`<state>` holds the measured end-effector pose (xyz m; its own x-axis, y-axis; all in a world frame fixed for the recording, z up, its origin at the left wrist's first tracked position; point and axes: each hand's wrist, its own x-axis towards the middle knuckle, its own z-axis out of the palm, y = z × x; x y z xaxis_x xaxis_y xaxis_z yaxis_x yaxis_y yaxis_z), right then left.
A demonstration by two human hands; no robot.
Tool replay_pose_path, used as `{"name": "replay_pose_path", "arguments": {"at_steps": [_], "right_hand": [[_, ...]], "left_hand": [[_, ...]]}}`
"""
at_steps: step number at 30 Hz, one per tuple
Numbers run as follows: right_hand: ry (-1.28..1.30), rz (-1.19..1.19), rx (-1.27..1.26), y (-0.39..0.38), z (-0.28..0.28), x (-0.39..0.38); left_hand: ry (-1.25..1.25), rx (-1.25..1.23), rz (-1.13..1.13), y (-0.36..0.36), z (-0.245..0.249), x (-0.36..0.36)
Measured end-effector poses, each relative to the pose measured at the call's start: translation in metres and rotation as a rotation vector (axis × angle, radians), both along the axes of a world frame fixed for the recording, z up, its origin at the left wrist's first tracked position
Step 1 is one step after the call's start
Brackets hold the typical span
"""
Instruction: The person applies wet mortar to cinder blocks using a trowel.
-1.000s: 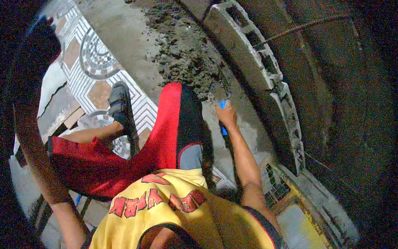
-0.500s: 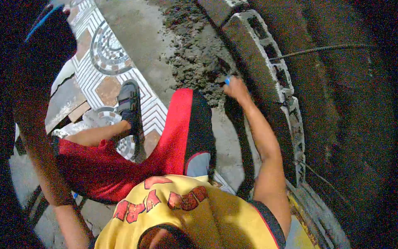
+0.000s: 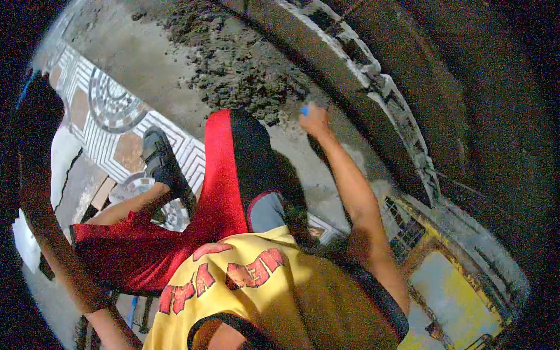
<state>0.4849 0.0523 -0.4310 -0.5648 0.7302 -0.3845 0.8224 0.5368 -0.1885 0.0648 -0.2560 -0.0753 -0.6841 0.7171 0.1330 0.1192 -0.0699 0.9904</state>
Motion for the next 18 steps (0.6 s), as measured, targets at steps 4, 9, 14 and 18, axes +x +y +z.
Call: {"name": "replay_pose_path", "arguments": {"at_steps": [4,9,14,18], "right_hand": [[0.069,-0.105,-0.031,0.01,-0.054,0.056],[0.135,-0.198,-0.087,-0.055,-0.072,-0.012],[0.293,-0.129,-0.292,-0.044,-0.032,0.035],[-0.042,-0.433,-0.677,-0.036,-0.058,0.089]], "left_hand": [[-0.006,0.008,-0.041,0.014,-0.001,0.007],[-0.016,0.017,-0.064,0.035,-0.001,0.015],[-0.018,0.064,-0.034,0.033,0.014,0.023],[-0.092,0.148,-0.011,0.035,0.013,0.021]]}}
